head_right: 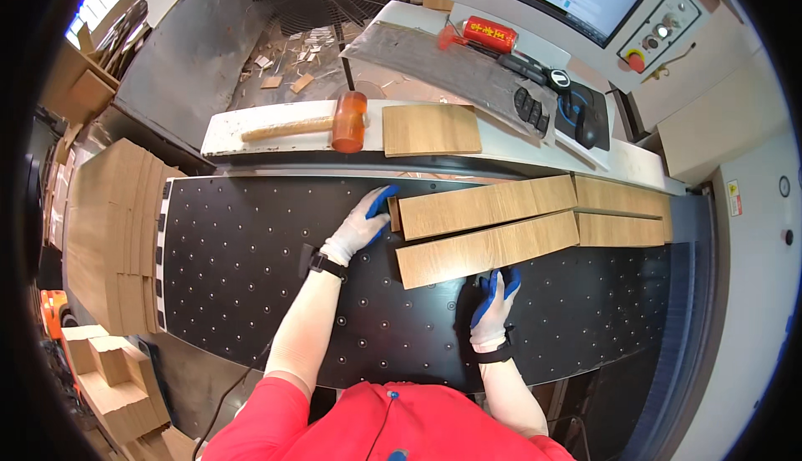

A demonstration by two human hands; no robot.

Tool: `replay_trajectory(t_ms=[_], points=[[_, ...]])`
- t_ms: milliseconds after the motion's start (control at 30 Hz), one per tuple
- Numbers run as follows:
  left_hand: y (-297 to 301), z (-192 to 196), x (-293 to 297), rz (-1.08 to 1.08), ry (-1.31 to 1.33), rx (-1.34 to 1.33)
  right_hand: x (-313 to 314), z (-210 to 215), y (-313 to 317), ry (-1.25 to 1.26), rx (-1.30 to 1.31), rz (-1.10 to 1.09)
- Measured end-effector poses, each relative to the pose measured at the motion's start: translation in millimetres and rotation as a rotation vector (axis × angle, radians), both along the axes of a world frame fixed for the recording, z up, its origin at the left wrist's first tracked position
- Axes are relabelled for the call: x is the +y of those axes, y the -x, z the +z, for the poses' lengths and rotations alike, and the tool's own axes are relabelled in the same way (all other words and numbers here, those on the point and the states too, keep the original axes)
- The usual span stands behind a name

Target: Operates an industrial wood-cutting machine to process boards, stacks processed segments, and verifies items against a production list.

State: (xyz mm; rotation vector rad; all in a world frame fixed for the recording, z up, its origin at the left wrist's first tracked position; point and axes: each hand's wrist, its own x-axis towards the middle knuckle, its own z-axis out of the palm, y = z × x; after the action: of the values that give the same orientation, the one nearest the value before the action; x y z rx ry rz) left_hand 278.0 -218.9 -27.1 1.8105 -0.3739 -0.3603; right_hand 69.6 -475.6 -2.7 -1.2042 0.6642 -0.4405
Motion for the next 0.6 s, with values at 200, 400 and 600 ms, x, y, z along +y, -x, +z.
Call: replay_trajectory(t_ms=[200,400,600], points=[[12,19,16,-0.195,-0.613,-0.596,8,-15,16,0.183,0.129,0.068],[63,-2,23,0.169,-0.406,-0.661,-28,-50,27,0.165,0.015,0.007],[124,-14,50,0.115,-0.442,-0.667,-27,-83,17,0.461,0.042,0.036]])
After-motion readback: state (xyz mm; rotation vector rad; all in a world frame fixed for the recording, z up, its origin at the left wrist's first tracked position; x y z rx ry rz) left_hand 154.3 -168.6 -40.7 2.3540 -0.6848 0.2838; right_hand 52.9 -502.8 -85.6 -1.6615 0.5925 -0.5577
